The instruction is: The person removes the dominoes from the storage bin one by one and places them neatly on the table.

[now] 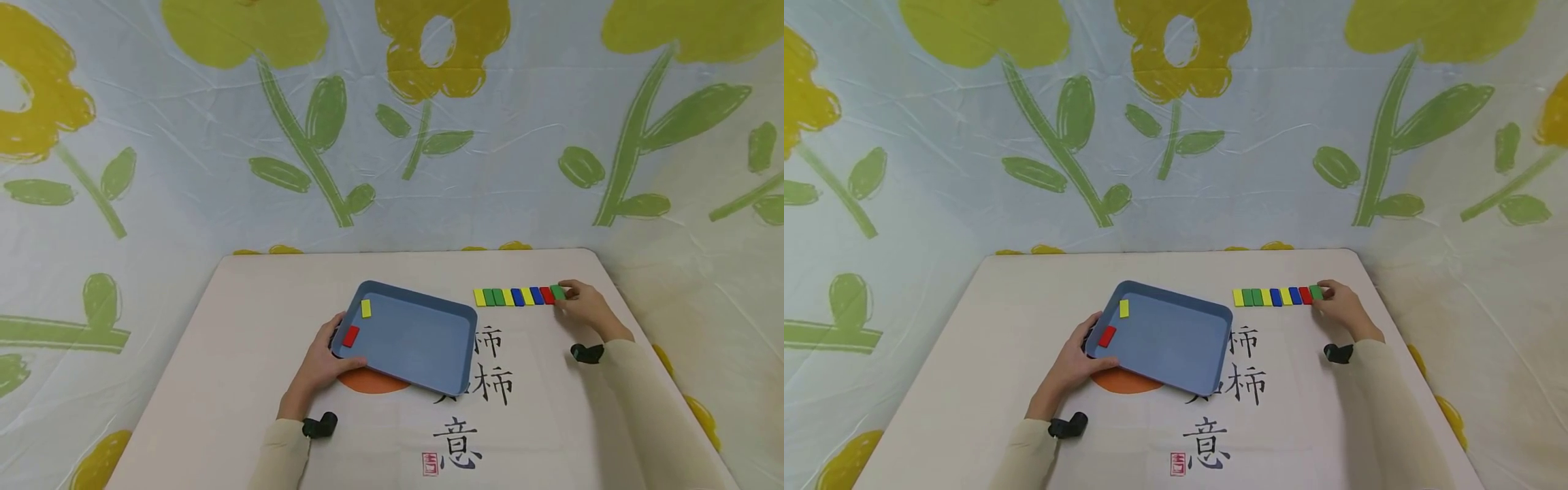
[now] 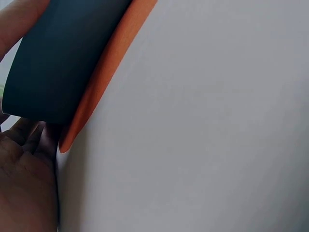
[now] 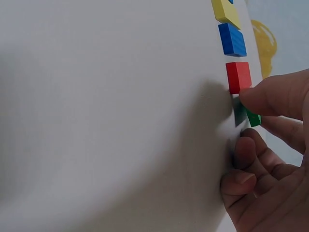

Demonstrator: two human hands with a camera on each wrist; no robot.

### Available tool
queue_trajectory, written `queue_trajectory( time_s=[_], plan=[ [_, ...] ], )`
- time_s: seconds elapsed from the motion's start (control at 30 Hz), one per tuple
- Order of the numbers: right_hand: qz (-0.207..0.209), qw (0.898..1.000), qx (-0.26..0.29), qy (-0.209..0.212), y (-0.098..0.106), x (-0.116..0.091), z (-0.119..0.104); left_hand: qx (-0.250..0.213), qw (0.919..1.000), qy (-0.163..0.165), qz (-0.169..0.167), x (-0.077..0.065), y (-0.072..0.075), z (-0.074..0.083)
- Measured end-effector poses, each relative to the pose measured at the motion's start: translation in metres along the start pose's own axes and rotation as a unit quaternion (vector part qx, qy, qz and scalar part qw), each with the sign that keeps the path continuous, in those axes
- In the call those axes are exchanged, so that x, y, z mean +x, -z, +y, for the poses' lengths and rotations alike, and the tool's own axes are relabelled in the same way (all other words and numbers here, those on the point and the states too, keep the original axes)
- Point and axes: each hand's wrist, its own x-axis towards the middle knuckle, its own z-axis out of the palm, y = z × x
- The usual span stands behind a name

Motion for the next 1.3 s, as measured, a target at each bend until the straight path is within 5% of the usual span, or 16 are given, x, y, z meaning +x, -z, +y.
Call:
queue_trajectory(
  time_s=[0.33, 0.53, 0.9, 1.3],
  plan=[
    [-0.007, 1.000, 0.005, -0.006, 0.000, 0.001, 0.000, -0.008, 1.0000, 0.004, -0.001, 0.001, -0.001, -0.001],
    [0.008, 1.000, -0.005, 0.013, 0.003, -0.001, -0.019, -0.010, 0.9999, 0.006, 0.000, 0.000, 0.000, 0.000],
    [0.026, 0.990, -0.006, 0.137, -0.017, -0.003, -0.111, -0.006, 1.0000, 0.001, -0.004, -0.001, 0.000, 0.003],
    [-0.026, 0.965, 0.020, 0.261, -0.078, -0.016, -0.204, -0.003, 1.0000, -0.002, 0.004, 0.000, -0.001, -0.001]
  ],
)
